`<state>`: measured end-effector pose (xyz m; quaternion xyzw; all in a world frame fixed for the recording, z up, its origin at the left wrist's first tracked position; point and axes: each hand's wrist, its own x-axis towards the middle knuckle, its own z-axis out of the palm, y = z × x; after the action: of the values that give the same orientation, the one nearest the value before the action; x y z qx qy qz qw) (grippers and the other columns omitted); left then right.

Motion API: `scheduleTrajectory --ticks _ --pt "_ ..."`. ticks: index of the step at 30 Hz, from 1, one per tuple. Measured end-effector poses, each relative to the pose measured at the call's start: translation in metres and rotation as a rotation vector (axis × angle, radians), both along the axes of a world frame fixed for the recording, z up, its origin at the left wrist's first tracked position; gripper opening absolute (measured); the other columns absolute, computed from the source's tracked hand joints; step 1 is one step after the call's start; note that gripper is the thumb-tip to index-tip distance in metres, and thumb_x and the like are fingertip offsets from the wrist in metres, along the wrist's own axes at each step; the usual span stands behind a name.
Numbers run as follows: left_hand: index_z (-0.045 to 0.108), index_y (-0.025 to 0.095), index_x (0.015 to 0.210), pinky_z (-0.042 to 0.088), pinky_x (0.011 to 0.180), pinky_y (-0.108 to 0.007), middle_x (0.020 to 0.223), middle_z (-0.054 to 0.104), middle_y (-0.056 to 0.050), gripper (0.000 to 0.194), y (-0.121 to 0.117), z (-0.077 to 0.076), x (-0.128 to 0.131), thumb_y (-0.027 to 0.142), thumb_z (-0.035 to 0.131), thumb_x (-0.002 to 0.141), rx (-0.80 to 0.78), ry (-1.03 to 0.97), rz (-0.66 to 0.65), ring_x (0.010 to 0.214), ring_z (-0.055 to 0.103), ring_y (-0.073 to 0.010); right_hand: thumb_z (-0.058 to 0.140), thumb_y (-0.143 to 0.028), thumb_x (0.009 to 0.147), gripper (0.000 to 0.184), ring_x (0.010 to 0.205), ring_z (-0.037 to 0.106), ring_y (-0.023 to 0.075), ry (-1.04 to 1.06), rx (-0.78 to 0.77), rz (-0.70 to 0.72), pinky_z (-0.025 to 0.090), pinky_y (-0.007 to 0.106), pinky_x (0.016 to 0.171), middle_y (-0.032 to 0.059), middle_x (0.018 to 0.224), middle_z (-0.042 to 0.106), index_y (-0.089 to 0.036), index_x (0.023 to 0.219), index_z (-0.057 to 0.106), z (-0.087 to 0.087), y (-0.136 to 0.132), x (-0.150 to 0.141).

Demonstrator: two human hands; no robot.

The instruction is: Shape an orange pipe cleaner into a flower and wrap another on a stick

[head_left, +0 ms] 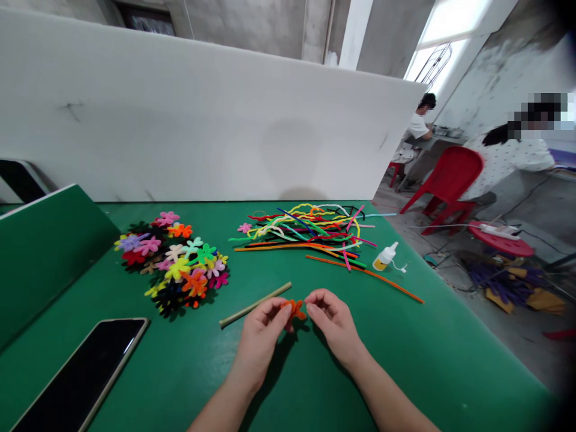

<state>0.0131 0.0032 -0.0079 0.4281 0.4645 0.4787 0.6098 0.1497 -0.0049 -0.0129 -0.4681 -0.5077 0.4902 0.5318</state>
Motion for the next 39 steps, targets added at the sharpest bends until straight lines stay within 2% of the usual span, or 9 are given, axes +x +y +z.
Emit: scheduleTrajectory --ticks 7,11,18,24,33,39 --pt "0.065 0.019 0.075 0.042 0.071 -0.028 0.076 0.062 -0.004 0.009 -0.0026 -0.0005 -0.0002 0.016 0.059 0.069 0.449 0.369 0.038 0.074 0.055 -0.0177 0.051 -0.024 0.075 0.011 0.049 0.037 0.0094 -0.291 0.108 -0.020 0.031 0.021 0.045 -0.0001 0.062 0.048 -0.015 0.073 0.057 0.0017 -0.0050 -0.0042" --pt "0.066 0.020 0.076 0.043 0.069 -0.027 0.075 0.062 -0.004 0.013 -0.0032 0.0047 0.0014 0.014 0.056 0.070 0.531 0.433 0.003 0.072 0.056 -0.0179 0.050 -0.023 0.076 0.011 0.049 0.037 0.0098 -0.318 0.103 -0.026 0.031 0.022 0.045 0.0000 0.061 0.048 -0.016 0.070 0.056 0.0009 -0.0042 -0.0034" --pt "0.064 0.020 0.074 0.043 0.067 -0.026 0.072 0.061 -0.004 0.011 -0.0047 0.0034 0.0020 0.014 0.055 0.071 0.522 0.462 -0.018 0.070 0.056 -0.0174 0.048 -0.021 0.075 0.011 0.050 0.037 0.0101 -0.271 0.073 -0.008 0.030 0.021 0.046 -0.0019 0.058 0.044 -0.017 0.065 0.051 0.0039 -0.0042 -0.0042" --pt "0.064 0.019 0.072 0.043 0.065 -0.025 0.071 0.061 -0.003 0.009 -0.0039 0.0037 0.0026 0.014 0.056 0.070 0.479 0.466 -0.023 0.068 0.057 -0.0170 0.048 -0.026 0.077 0.016 0.052 0.033 0.0096 -0.078 -0.001 0.041 0.029 0.021 0.048 -0.0032 0.057 0.040 -0.017 0.065 0.047 0.0032 -0.0033 -0.0039" --pt "0.065 0.019 0.071 0.044 0.064 -0.025 0.071 0.063 -0.003 0.007 -0.0043 0.0011 0.0020 0.019 0.059 0.068 0.324 0.328 -0.008 0.065 0.056 -0.0170 0.059 -0.035 0.071 0.023 0.047 0.028 0.0070 0.205 -0.146 0.027 0.025 0.019 0.044 -0.0054 0.053 0.037 -0.016 0.062 0.048 -0.0013 -0.0021 -0.0079" --pt "0.066 0.018 0.072 0.044 0.066 -0.026 0.072 0.064 -0.004 0.008 -0.0032 0.0008 0.0016 0.021 0.061 0.067 0.267 0.279 -0.011 0.067 0.057 -0.0178 0.060 -0.036 0.069 0.025 0.051 0.032 0.0084 0.139 -0.125 0.013 0.028 0.021 0.048 -0.0039 0.055 0.040 -0.016 0.061 0.049 0.0011 -0.0021 -0.0079"
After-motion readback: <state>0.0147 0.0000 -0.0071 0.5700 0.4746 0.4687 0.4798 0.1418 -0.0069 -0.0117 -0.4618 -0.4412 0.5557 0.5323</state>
